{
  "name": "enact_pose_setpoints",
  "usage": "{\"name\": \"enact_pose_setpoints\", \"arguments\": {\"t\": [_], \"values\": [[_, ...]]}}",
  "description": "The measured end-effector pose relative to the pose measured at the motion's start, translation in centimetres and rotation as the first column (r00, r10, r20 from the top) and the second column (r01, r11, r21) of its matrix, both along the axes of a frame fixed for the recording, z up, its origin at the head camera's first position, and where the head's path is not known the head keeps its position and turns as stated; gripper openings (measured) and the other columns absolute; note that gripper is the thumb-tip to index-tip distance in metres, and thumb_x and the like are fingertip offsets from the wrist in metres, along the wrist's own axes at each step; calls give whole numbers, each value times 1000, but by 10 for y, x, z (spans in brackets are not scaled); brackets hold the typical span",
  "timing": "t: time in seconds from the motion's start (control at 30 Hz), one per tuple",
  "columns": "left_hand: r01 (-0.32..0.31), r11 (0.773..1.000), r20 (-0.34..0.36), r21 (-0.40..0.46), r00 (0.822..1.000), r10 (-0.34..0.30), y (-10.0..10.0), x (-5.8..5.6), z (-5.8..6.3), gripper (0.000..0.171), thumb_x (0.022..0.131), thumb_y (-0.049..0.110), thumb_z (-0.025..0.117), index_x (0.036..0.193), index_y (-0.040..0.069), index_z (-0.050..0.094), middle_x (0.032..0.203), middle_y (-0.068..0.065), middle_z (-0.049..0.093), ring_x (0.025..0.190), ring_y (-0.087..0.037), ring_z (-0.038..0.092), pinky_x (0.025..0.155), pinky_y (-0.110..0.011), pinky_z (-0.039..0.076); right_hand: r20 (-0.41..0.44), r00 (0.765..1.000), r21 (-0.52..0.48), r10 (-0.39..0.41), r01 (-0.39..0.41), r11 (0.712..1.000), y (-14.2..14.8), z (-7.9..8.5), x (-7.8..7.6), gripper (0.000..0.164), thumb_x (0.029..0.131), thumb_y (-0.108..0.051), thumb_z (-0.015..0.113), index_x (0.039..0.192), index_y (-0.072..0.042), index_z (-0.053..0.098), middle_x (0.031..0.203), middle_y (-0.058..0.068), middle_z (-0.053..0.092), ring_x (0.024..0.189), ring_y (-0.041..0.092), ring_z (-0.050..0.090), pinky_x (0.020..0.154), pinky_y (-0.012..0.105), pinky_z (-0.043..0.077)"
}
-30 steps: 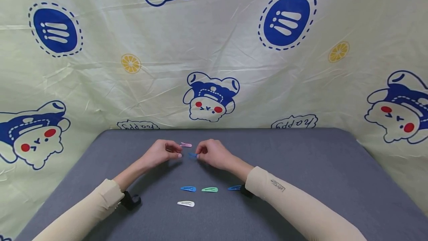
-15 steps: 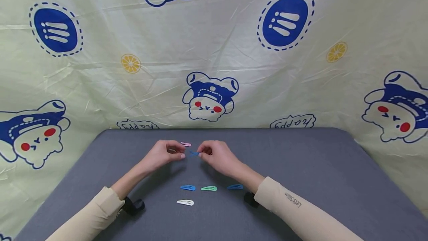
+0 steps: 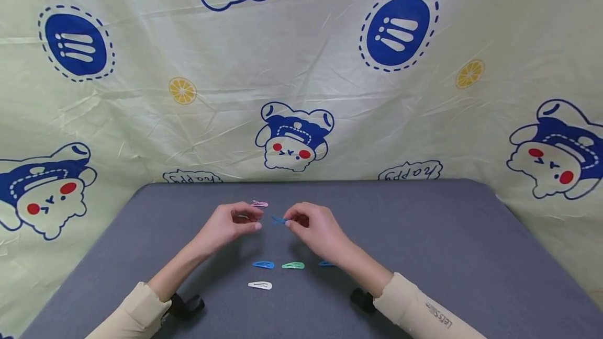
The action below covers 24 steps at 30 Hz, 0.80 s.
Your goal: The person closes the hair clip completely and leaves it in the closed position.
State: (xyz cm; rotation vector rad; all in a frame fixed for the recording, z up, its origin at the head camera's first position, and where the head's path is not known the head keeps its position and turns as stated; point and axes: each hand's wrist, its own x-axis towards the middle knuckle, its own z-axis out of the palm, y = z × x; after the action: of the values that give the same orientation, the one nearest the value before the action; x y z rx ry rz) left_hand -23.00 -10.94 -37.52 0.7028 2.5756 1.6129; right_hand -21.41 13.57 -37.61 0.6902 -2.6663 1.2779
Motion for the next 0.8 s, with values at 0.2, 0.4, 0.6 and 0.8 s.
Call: {"name": "enact_pose_setpoints", "arguments": {"t": [0.2, 0.4, 0.6, 0.8], "values": [[13, 999, -2, -30, 1000, -13, 2, 7, -4, 25, 86, 16, 77, 111, 11, 72, 108, -8, 69, 94, -16, 63, 89, -37, 51, 2, 1000, -23, -5, 5, 1000, 7, 6, 15, 11, 92, -13, 71, 100, -20, 70, 91, -10, 64, 82, 12, 60, 75, 30, 53], [25, 1000, 10, -20, 1000, -24, 5, 22, 1, 24, 86, 18, 77, 110, 13, 73, 106, 0, 69, 95, -16, 63, 90, -40, 50, 16, 1000, -23, -18, 18, 1000, 12, 11, 32, 11, 92, -13, 71, 100, -21, 70, 91, -9, 63, 82, 13, 59, 77, 33, 53], [61, 998, 13, 26, 998, -61, 10, 37, 9, 24, 86, 18, 77, 109, 14, 72, 108, -3, 68, 100, -22, 64, 93, -46, 49, 17, 999, -50, -35, 36, 998, 15, 20, 50, 11, 92, -13, 70, 99, -22, 69, 91, -9, 62, 80, 13, 60, 74, 31, 53], [95, 994, 12, 59, 995, -96, 17, 53, 18, 23, 85, 16, 78, 108, 17, 72, 106, 3, 68, 101, -20, 64, 94, -41, 49, 52, 996, -70, -75, 79, 994, 17, 27, 66, 16, 92, -12, 71, 98, -27, 68, 90, -8, 62, 78, 14, 60, 68, 30, 53]]}}
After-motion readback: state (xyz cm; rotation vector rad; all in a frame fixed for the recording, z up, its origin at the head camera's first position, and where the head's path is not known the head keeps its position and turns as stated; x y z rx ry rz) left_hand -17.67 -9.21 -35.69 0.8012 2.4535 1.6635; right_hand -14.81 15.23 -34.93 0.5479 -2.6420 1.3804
